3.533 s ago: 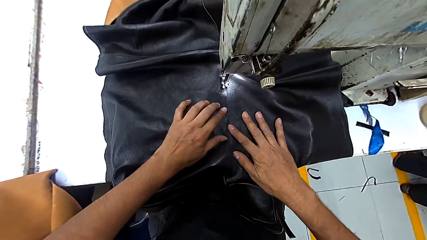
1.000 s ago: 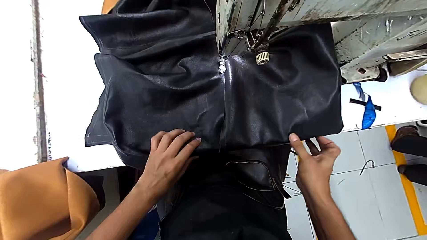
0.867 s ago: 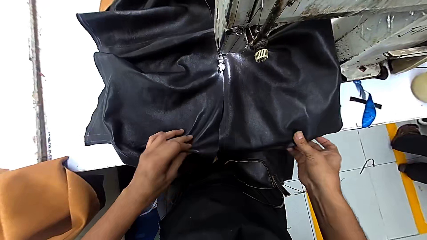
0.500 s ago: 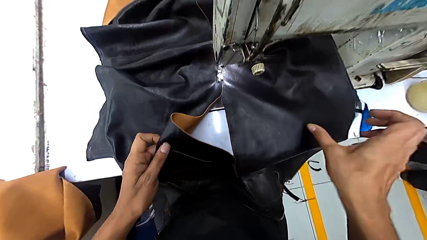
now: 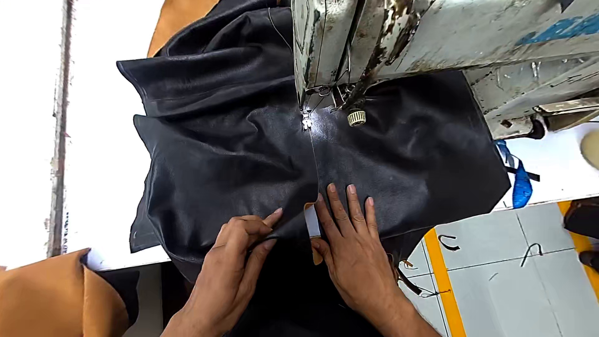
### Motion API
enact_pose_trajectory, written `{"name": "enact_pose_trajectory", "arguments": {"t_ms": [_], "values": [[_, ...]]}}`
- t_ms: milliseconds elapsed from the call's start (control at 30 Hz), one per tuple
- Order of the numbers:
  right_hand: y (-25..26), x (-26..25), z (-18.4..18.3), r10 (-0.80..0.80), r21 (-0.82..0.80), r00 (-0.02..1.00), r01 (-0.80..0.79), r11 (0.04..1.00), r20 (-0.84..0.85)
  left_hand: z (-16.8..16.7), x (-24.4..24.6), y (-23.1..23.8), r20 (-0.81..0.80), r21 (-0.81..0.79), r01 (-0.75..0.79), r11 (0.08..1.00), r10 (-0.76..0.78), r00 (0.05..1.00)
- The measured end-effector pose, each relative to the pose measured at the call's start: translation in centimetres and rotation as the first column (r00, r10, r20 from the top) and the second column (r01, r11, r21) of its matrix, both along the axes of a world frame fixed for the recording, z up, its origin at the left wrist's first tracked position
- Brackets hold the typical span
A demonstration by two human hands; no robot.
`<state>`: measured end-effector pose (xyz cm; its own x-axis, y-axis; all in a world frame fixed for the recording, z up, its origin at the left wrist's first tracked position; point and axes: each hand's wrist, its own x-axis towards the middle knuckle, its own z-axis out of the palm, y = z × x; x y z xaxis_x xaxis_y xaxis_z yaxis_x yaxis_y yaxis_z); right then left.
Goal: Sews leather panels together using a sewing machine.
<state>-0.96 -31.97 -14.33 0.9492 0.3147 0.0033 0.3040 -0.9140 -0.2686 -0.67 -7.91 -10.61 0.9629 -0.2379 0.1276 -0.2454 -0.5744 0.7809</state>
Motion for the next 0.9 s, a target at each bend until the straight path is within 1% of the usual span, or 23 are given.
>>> {"name": "enact_pose_trajectory", "arguments": {"t_ms": [133, 233, 300, 367, 400, 433, 500, 567, 733, 800, 867, 900], "values": [[0.1, -0.1, -0.2, 0.000, 0.030, 1.000, 0.000, 1.000, 0.013, -0.6, 0.0, -0.1, -0.065, 0.108, 0.046, 0.993, -0.039, 0.997], [0.1, -0.1, -0.2, -0.011, 0.038, 1.000, 0.011, 0.999, 0.013, 0.7, 1.1, 0.3, -0.110, 0.176, 0.155, 0.972, -0.137, 0.984], [0.2, -0.1, -0.1, -0.010, 0.027, 1.000, 0.009, 1.000, 0.023, 2.0, 3.0, 0.1, -0.024, 0.237, 0.164, 0.957, -0.163, 0.986], [0.3, 0.0, 0.0, -0.009, 0.021, 0.999, 0.009, 1.000, 0.032, 2.2, 5.5, -1.0, 0.138, 0.300, 0.132, 0.945, -0.180, 0.974], [0.3, 0.0, 0.0, -0.008, 0.016, 0.999, 0.008, 1.000, 0.031, 1.5, 6.8, -1.7, 0.200, 0.329, 0.131, 0.935, -0.205, 0.958], [0.3, 0.0, 0.0, -0.008, 0.010, 1.000, 0.007, 1.000, 0.030, 0.5, 7.9, -2.4, 0.229, 0.361, 0.151, 0.920, -0.245, 0.942], [0.4, 0.0, 0.1, -0.013, -0.005, 0.999, 0.013, 1.000, 0.029, -1.8, 9.3, -3.5, 0.243, 0.446, 0.185, 0.876, -0.317, 0.917], [0.6, 0.0, 0.0, -0.024, -0.013, 0.999, 0.024, 1.000, 0.035, -3.0, 9.8, -4.1, 0.224, 0.512, 0.184, 0.839, -0.337, 0.915], [1.0, -0.1, -0.1, -0.039, -0.004, 0.997, 0.040, 0.999, 0.060, -3.7, 10.1, -3.9, 0.200, 0.501, 0.168, 0.849, -0.302, 0.932], [0.6, 0.1, 0.1, -0.028, 0.049, 0.999, 0.025, 0.998, 0.046, -3.5, 10.1, -4.1, 0.192, 0.518, 0.143, 0.843, -0.277, 0.941], [-0.9, 0.6, 0.9, -0.028, 0.200, 1.000, 0.026, 0.979, 0.009, -3.3, 9.9, -4.4, 0.180, 0.552, 0.120, 0.825, -0.258, 0.949], [-1.9, 1.3, 1.4, -0.043, 0.276, 0.999, 0.036, 0.960, 0.020, -3.3, 10.0, -4.5, 0.174, 0.564, 0.111, 0.818, -0.250, 0.953]]}}
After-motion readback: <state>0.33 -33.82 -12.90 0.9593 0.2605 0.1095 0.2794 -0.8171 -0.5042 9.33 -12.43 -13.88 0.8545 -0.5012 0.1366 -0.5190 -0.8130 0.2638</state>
